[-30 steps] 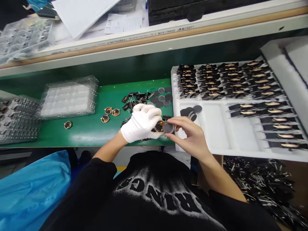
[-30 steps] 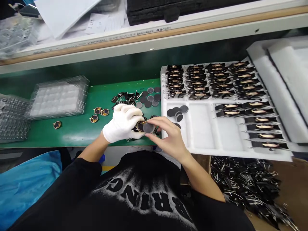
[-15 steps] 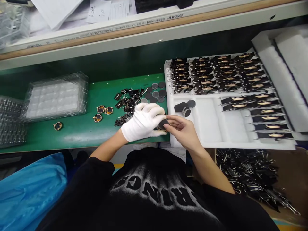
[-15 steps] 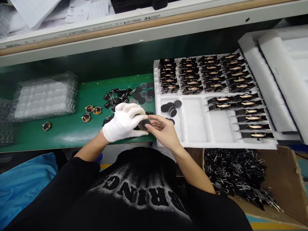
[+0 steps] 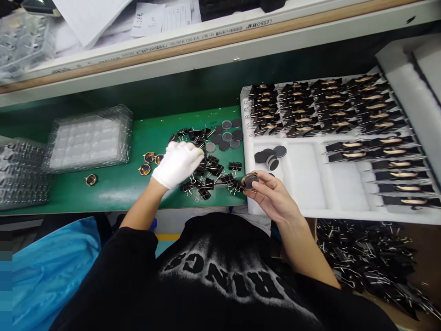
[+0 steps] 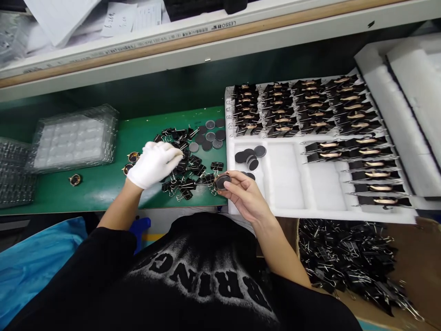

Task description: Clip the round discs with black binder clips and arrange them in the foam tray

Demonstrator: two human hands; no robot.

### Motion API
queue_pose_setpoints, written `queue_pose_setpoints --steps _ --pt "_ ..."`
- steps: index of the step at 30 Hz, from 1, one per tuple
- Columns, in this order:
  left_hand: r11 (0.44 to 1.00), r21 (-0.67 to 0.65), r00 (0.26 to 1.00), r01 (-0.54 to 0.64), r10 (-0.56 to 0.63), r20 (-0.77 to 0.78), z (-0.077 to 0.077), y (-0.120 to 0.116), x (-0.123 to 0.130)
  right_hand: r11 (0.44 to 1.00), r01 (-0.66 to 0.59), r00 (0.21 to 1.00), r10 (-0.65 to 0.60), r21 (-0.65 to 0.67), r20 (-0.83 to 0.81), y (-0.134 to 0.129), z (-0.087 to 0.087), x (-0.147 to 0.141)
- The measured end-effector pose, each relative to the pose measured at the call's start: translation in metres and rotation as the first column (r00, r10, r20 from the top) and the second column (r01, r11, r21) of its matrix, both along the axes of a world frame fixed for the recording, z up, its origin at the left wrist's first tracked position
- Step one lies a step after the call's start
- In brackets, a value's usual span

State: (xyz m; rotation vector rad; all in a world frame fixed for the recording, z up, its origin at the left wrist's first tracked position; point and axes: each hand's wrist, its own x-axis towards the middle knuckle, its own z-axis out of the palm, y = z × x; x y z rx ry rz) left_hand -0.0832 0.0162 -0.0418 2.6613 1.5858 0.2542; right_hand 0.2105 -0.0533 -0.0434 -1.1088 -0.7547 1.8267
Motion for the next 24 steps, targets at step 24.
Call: queue_pose_setpoints --steps 24 --pt "0.984 -0.081 0.708 0.156 -0.054 0.704 0.027 -0.005 0.066 0.950 0.030 0.999 -0.016 0.311 -0.049 0.015 0.006 -0.008"
